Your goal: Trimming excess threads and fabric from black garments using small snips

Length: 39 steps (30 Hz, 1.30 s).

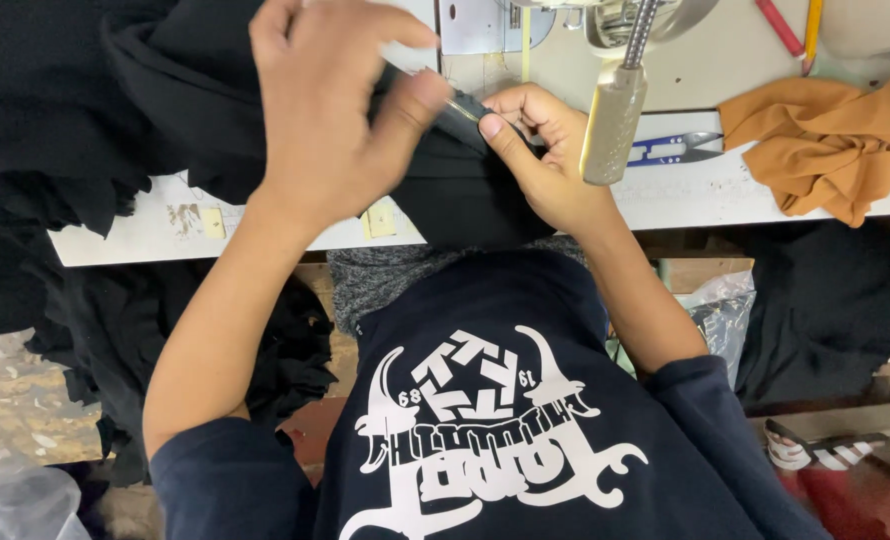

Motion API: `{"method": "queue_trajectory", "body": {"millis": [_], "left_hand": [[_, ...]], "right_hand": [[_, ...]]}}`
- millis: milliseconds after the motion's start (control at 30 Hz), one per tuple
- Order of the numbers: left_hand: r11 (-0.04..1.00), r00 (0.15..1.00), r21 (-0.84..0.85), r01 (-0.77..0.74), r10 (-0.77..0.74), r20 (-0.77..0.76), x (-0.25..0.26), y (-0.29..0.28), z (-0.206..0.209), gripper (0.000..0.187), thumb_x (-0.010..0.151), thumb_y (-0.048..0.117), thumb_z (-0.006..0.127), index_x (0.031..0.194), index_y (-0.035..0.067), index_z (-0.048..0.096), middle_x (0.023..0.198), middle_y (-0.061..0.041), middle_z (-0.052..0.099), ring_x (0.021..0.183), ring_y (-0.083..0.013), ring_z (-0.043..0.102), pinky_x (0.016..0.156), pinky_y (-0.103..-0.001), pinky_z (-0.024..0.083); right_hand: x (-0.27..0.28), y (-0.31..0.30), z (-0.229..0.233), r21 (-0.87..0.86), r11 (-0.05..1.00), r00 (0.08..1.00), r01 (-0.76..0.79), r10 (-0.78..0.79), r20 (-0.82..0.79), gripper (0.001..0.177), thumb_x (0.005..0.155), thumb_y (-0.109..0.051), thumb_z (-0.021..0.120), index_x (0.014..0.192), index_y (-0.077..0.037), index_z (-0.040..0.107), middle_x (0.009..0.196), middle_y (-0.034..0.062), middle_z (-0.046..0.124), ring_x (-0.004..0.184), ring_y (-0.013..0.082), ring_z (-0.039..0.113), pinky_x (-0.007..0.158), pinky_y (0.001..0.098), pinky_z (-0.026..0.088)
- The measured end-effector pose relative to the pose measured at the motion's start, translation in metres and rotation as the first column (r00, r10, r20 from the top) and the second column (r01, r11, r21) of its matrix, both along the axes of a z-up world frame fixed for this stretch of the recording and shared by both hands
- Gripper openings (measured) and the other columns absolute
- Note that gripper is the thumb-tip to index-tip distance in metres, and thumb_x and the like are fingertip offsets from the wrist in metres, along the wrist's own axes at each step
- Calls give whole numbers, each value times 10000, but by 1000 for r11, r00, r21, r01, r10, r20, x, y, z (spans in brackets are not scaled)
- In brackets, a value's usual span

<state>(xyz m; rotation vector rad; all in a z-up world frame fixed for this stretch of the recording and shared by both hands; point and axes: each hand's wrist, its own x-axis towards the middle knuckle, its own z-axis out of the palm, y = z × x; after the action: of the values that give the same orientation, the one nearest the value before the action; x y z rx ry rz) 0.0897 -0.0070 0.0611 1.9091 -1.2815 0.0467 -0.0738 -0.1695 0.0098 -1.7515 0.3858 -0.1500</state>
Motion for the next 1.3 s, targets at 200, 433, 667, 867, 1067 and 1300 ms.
{"method": "queue_trajectory", "body": {"millis": [200, 433, 667, 867, 1067, 1300], "left_hand": [[981, 993, 174, 81, -94, 68, -10, 6, -21, 179, 1100, 217, 649, 1236, 126, 724, 999, -9, 729, 915, -246, 645, 1122, -508, 275], [996, 988, 45, -72, 65, 139, -22, 4, -12, 218, 1085, 234, 544, 1078, 98, 714, 1175, -57, 649, 1049, -256, 646, 1081, -473, 278], [957, 912, 50, -285, 255, 322, -44, 6, -25, 301, 1119, 305, 620, 881, 140, 702, 1223, -49, 697, 1113, -333, 675, 1184, -530, 158], [934, 939, 108, -341, 335, 71, -57, -2, -15, 157, 954, 279, 686, 847, 165, 688, 1194, -30, 651, 1130, -308, 598, 1123, -577, 252], [922, 930, 125, -367, 369, 9, -58, -4, -18, 199, 981, 314, 657, 843, 176, 699, 1188, 0, 641, 1129, -286, 594, 1097, -568, 282], [927, 933, 103, -359, 357, 38, -54, -7, -24, 169, 933, 238, 736, 782, 173, 695, 1214, -4, 636, 1123, -279, 604, 1061, -527, 313]], "right_hand": [[8, 8, 11, -190, 981, 996, 27, -10, 87, 139, 1087, -185, 629, 1148, -62, 654, 875, -28, 530, 666, 65, 382, 650, 222, 371], [12, 19, 4, -65, 990, 986, 128, -120, 119, 63, 1043, -98, 687, 1072, -46, 669, 909, -5, 621, 689, 38, 455, 637, 189, 404], [13, 29, 3, -161, 969, 975, 188, -164, 152, 114, 1052, -154, 688, 1108, -57, 706, 911, -2, 608, 635, 57, 382, 622, 218, 370], [12, 44, -1, 138, 944, 938, 298, -317, 140, 86, 1069, -158, 627, 1080, -77, 653, 649, -97, 388, 583, 4, 322, 546, 185, 281], [12, 46, -5, 318, 903, 932, 289, -341, 123, 90, 1065, -181, 610, 1070, -92, 618, 760, -77, 513, 650, -2, 391, 590, 168, 337], [17, 37, -8, 262, 929, 961, 260, -276, 25, 156, 1056, -217, 636, 1071, -63, 659, 742, -63, 568, 585, -28, 408, 539, 150, 335]]}}
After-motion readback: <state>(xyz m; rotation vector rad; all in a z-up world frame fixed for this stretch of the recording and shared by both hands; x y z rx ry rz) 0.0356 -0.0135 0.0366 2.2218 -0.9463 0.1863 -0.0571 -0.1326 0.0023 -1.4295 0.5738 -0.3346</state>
